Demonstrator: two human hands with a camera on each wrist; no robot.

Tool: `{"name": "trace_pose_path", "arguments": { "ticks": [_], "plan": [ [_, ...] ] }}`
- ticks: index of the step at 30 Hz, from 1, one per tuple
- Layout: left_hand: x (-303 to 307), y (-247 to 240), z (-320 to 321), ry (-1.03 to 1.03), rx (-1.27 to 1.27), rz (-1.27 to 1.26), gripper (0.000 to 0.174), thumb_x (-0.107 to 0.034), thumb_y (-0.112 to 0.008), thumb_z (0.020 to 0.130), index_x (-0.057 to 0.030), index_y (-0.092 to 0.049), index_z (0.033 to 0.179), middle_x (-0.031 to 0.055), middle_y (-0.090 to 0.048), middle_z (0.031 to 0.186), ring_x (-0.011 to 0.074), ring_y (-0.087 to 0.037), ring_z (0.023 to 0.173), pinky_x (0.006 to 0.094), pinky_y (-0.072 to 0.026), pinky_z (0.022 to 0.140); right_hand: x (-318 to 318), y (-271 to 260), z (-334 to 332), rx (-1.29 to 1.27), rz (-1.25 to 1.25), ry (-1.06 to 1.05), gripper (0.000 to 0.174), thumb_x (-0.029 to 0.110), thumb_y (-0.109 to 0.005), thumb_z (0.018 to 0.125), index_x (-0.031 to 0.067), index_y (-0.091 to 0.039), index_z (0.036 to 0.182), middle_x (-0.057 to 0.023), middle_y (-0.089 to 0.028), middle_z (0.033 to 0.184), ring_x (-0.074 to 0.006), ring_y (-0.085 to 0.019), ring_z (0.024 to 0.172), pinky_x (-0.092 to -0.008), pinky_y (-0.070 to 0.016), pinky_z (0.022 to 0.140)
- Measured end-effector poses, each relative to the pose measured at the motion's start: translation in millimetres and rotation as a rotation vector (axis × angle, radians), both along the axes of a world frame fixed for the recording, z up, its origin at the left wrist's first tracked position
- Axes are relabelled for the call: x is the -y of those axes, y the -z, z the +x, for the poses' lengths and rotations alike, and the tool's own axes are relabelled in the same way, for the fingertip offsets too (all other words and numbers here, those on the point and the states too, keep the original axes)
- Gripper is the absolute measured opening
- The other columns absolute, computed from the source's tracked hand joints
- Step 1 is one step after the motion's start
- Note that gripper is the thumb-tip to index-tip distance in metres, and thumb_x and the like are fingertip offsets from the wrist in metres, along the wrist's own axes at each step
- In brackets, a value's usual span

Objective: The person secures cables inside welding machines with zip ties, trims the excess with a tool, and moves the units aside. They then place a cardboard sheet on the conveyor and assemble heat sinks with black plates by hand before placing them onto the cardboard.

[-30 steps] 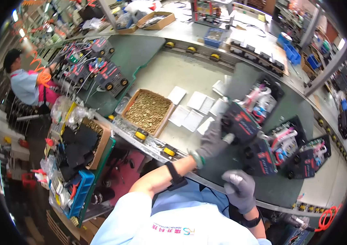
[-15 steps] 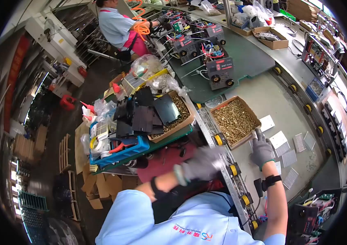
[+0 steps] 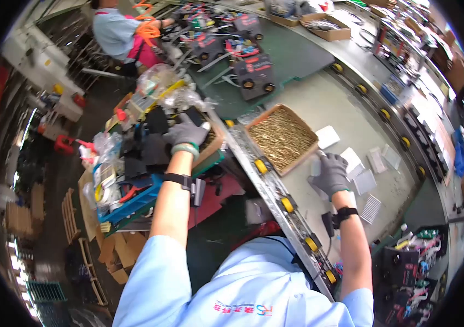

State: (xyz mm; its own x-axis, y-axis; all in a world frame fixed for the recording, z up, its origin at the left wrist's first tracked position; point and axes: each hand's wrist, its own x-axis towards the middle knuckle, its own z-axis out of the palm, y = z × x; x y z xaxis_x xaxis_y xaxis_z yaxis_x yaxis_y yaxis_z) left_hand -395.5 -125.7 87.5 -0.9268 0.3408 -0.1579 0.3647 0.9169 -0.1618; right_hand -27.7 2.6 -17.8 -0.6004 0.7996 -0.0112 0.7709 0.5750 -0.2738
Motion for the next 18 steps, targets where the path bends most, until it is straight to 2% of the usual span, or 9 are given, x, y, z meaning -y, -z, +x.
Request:
{"name": "trace_pose_path", "arguments": {
  "ticks": [3,4,6,8,9,10,14,16,18],
  "plan": [
    [-1,6,-7,-0.05,0.056,0.12,0.097,-0.066,-0.059,0.079,-0.0125,-0.023,0.151,0.0206,-0.047,0.142,0.0365,-0.047,0.13,0.0581,-0.0304,0.105,-1,15,15,-0.285,0.056,0.082,0.066,0.042,-0.079,0.058,0.0128,-0.065,0.115,-0.0123,-0.062,0.112,-0.033,-0.056,0.108,-0.0436,-0.0399,0.098],
    [-3,9,-10,-0.077,0.059,0.148,0.1,-0.064,-0.062,0.076,-0.013,-0.021,0.152,0.0213,-0.04,0.147,0.0374,-0.042,0.134,0.0603,-0.0287,0.106,-3,18,20,-0.474,-0.118,0.226,0.06,0.044,-0.076,0.069,0.0109,-0.064,0.118,-0.0094,-0.063,0.116,-0.0302,-0.058,0.109,-0.0432,-0.0421,0.097],
    [-10,20,-19,-0.084,0.073,0.187,0.103,-0.058,-0.065,0.076,-0.0109,-0.016,0.153,0.0242,-0.026,0.154,0.0405,-0.034,0.139,0.0684,-0.0223,0.105,-5,29,39,-1.214,-0.76,0.433,0.05,0.044,-0.067,0.083,0.0147,-0.059,0.124,-0.0049,-0.063,0.117,-0.0242,-0.06,0.103,-0.0368,-0.0474,0.088],
    [-21,29,-21,-0.134,0.077,0.212,0.094,-0.047,-0.062,0.081,-0.0095,-0.014,0.153,0.032,-0.013,0.155,0.0467,-0.029,0.14,0.0668,-0.0243,0.107,8,21,46,-1.972,-1.217,0.319,0.054,0.053,-0.058,0.089,0.0167,-0.055,0.128,-0.003,-0.063,0.119,-0.0218,-0.06,0.105,-0.0354,-0.049,0.081],
    [-27,43,-33,-0.188,0.062,0.283,0.089,-0.042,-0.06,0.083,-0.0095,-0.016,0.152,0.0353,-0.011,0.154,0.0489,-0.033,0.137,0.0603,-0.0321,0.107,20,6,61,-2.006,-1.379,0.362,0.061,0.061,-0.055,0.088,0.0172,-0.053,0.13,-0.0053,-0.062,0.122,-0.0244,-0.06,0.109,-0.0339,-0.0513,0.077],
    [-30,39,-27,-0.2,0.052,0.269,0.085,-0.04,-0.06,0.084,-0.0095,-0.018,0.152,0.0368,-0.012,0.153,0.0501,-0.036,0.135,0.0543,-0.0379,0.105,18,24,75,-2.027,-1.449,0.108,0.064,0.063,-0.05,0.088,0.0181,-0.05,0.134,-0.0062,-0.06,0.124,-0.0264,-0.058,0.115,-0.0338,-0.0531,0.077],
    [-23,27,-13,-0.148,-0.027,0.284,0.081,-0.041,-0.063,0.08,-0.0082,-0.028,0.145,0.0344,-0.03,0.144,0.0487,-0.045,0.127,0.0528,-0.0426,0.101,41,-22,95,-2.064,-1.417,0.093,0.064,0.057,-0.052,0.091,0.0148,-0.047,0.138,-0.0065,-0.06,0.125,-0.0275,-0.062,0.11,-0.0366,-0.0545,0.082],
    [-14,25,-20,-0.162,-0.047,0.405,0.081,-0.041,-0.063,0.079,-0.0089,-0.028,0.145,0.0313,-0.035,0.14,0.0483,-0.048,0.122,0.0535,-0.0442,0.098,46,-28,99,-1.851,-1.212,0.318,0.063,0.05,-0.057,0.092,0.0085,-0.046,0.137,-0.0086,-0.058,0.128,-0.0266,-0.063,0.11,-0.0383,-0.0544,0.086],
    [1,4,-13,-0.102,-0.194,0.51,0.081,-0.042,-0.061,0.079,-0.0103,-0.026,0.146,0.0311,-0.034,0.141,0.0491,-0.045,0.124,0.0541,-0.0408,0.101,52,-47,107,-1.818,-1.23,0.293,0.061,0.042,-0.061,0.091,0.0043,-0.045,0.137,-0.0117,-0.057,0.128,-0.0244,-0.062,0.114,-0.0376,-0.0535,0.09]
  ]
}}
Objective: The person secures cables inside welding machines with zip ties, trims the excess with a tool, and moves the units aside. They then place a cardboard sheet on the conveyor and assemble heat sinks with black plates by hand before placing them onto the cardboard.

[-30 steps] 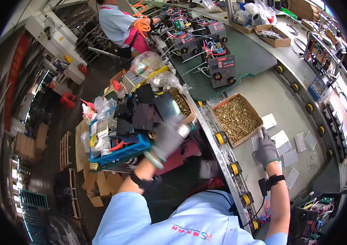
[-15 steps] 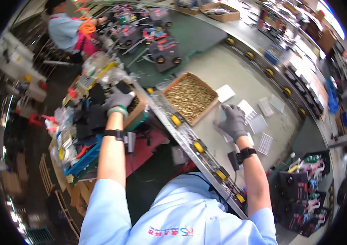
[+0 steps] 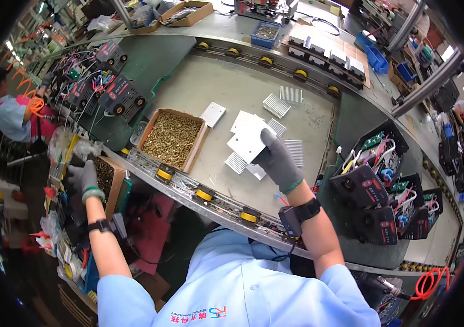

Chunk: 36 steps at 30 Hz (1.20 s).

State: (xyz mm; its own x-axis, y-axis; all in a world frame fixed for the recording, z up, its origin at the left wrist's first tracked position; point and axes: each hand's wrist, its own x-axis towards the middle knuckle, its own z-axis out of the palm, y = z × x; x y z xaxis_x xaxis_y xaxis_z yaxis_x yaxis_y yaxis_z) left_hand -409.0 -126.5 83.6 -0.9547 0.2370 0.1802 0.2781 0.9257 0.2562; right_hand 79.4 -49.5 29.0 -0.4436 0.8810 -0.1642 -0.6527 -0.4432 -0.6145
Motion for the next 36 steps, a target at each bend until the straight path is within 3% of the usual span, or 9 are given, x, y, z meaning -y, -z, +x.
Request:
{"name": "trace_pose_path", "arguments": {
  "ticks": [5,6,8,11,14,18,26,32,36],
  "plan": [
    [47,-11,-34,0.466,-0.736,0.378,0.072,-0.027,-0.062,0.085,-0.0006,-0.03,0.144,0.0312,-0.031,0.147,0.0468,-0.037,0.132,0.0535,-0.0327,0.108,9,-43,3,0.491,0.21,0.016,0.067,0.028,-0.067,0.087,-0.0044,-0.038,0.138,-0.0149,-0.059,0.115,-0.0186,-0.064,0.098,-0.0313,-0.0553,0.082],
    [43,-29,-10,0.684,-0.359,0.871,0.069,-0.031,-0.062,0.087,-0.0004,-0.035,0.143,0.0284,-0.039,0.141,0.0413,-0.043,0.127,0.0499,-0.0366,0.106,11,-52,-1,0.654,0.315,0.061,0.071,0.023,-0.069,0.086,-0.0058,-0.035,0.141,-0.0159,-0.059,0.115,-0.0184,-0.064,0.097,-0.0307,-0.0549,0.081],
    [46,-20,-10,0.595,1.012,1.726,0.067,-0.03,-0.062,0.086,0.0013,-0.038,0.141,0.0255,-0.042,0.138,0.0357,-0.047,0.124,0.0492,-0.0393,0.105,22,-69,-18,0.525,0.305,0.11,0.078,0.016,-0.072,0.083,-0.0075,-0.03,0.143,-0.0177,-0.059,0.114,-0.0183,-0.063,0.097,-0.03,-0.0536,0.081],
    [29,-48,161,0.899,2.309,1.43,0.065,-0.032,-0.058,0.087,0.0005,-0.039,0.14,0.0207,-0.047,0.134,0.0308,-0.051,0.116,0.0448,-0.0421,0.104,38,-96,-39,0.368,0.362,0.177,0.077,0.014,-0.069,0.085,-0.003,-0.027,0.147,-0.0154,-0.063,0.104,-0.0171,-0.064,0.093,-0.0286,-0.0518,0.081],
    [31,-19,262,0.594,2.152,1.348,0.069,-0.04,-0.052,0.089,-0.0026,-0.034,0.143,0.0199,-0.043,0.136,0.0358,-0.046,0.124,0.0475,-0.0398,0.106,47,-115,-38,0.536,0.394,0.118,0.068,0.024,-0.065,0.086,-0.0007,-0.038,0.144,-0.0097,-0.062,0.108,-0.0119,-0.06,0.095,-0.0248,-0.0481,0.084],
    [27,-7,327,0.54,2.537,1.104,0.076,-0.052,-0.05,0.086,-0.0049,-0.035,0.144,0.0198,-0.044,0.136,0.0353,-0.046,0.126,0.0492,-0.0372,0.109,49,-103,-22,0.555,0.284,0.155,0.051,0.02,-0.063,0.09,-0.0037,-0.05,0.133,-0.0089,-0.064,0.095,-0.0104,-0.063,0.083,-0.0254,-0.0534,0.07],
    [28,15,359,0.282,2.723,1.034,0.059,-0.042,-0.039,0.095,-0.0017,-0.039,0.138,0.0206,-0.049,0.132,0.0344,-0.05,0.123,0.0537,-0.0378,0.109,50,-80,15,1.01,0.07,-0.077,0.046,0.029,-0.062,0.089,-0.0032,-0.058,0.122,-0.0073,-0.066,0.087,-0.0121,-0.065,0.078,-0.0233,-0.0533,0.066],
    [22,22,362,0.108,2.665,1.015,0.05,-0.036,-0.037,0.098,-0.0013,-0.042,0.135,0.0212,-0.05,0.13,0.0356,-0.051,0.123,0.0557,-0.0388,0.108,44,-36,28,0.891,0.23,-0.152,0.041,0.032,-0.06,0.09,0.0016,-0.063,0.117,-0.0045,-0.064,0.079,-0.0093,-0.063,0.068,-0.024,-0.0516,0.059],
    [22,34,362,0.087,2.713,0.961,0.048,-0.037,-0.034,0.1,-0.0027,-0.044,0.133,0.0224,-0.051,0.127,0.0374,-0.052,0.12,0.0585,-0.0421,0.104,39,-5,38,0.777,0.275,-0.214,0.046,0.037,-0.057,0.091,0.0037,-0.061,0.124,-0.0045,-0.062,0.094,-0.0089,-0.059,0.077,-0.0245,-0.0499,0.063]
  ]
}}
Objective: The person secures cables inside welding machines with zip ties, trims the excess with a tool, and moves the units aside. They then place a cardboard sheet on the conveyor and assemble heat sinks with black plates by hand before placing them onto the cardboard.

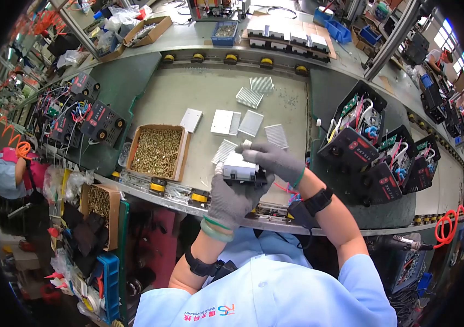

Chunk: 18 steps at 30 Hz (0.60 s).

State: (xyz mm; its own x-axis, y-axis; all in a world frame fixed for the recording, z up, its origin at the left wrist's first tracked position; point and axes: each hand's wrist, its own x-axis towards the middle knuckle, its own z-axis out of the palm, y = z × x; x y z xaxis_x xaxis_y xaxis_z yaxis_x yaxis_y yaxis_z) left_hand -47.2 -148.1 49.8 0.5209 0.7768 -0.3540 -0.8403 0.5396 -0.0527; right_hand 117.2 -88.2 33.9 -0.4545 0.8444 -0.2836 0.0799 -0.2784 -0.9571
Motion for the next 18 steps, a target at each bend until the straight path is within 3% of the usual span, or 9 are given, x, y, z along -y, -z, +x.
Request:
{"name": "trace_pose_path", "arguments": {
  "ticks": [2,5,7,11,18],
  "plan": [
    [0,-7,3,0.016,-0.033,-0.021,0.048,-0.037,-0.032,0.1,-0.0037,-0.044,0.133,0.0228,-0.051,0.127,0.0383,-0.053,0.118,0.0599,-0.0433,0.101,-1,5,3,0.005,-0.022,-0.031,0.048,0.037,-0.055,0.092,0.0058,-0.06,0.127,-0.0064,-0.061,0.104,-0.0114,-0.058,0.087,-0.0271,-0.0484,0.075],
    [-1,0,2,0.035,-0.008,-0.042,0.047,-0.037,-0.031,0.101,-0.0035,-0.046,0.131,0.0226,-0.052,0.125,0.0387,-0.054,0.116,0.0599,-0.0428,0.102,0,8,5,0.019,0.015,-0.02,0.048,0.036,-0.057,0.092,0.0037,-0.059,0.128,-0.0084,-0.063,0.11,-0.0143,-0.058,0.094,-0.0276,-0.048,0.083],
    [-2,8,2,0.046,0.051,-0.02,0.047,-0.037,-0.031,0.101,-0.0033,-0.046,0.131,0.0225,-0.053,0.125,0.0391,-0.054,0.116,0.0598,-0.0427,0.102,0,12,8,-0.153,-0.135,-0.025,0.048,0.034,-0.061,0.092,0.0008,-0.059,0.127,-0.0116,-0.062,0.116,-0.0175,-0.058,0.102,-0.0294,-0.0466,0.091],
    [-5,9,2,0.09,0.115,-0.011,0.047,-0.037,-0.031,0.101,-0.0032,-0.048,0.13,0.0222,-0.055,0.124,0.0384,-0.055,0.117,0.0602,-0.0421,0.103,-1,10,10,-0.164,-0.15,-0.033,0.049,0.031,-0.065,0.091,-0.0002,-0.058,0.128,-0.0129,-0.062,0.118,-0.0188,-0.058,0.108,-0.031,-0.0448,0.098],
    [-6,9,2,0.077,0.144,-0.05,0.045,-0.034,-0.032,0.101,-0.0016,-0.046,0.13,0.0239,-0.054,0.125,0.04,-0.054,0.118,0.0604,-0.0408,0.104,0,6,9,-0.079,-0.102,-0.045,0.048,0.032,-0.062,0.092,-0.001,-0.06,0.127,-0.0131,-0.063,0.118,-0.0184,-0.058,0.107,-0.0298,-0.0447,0.097]
  ]
}}
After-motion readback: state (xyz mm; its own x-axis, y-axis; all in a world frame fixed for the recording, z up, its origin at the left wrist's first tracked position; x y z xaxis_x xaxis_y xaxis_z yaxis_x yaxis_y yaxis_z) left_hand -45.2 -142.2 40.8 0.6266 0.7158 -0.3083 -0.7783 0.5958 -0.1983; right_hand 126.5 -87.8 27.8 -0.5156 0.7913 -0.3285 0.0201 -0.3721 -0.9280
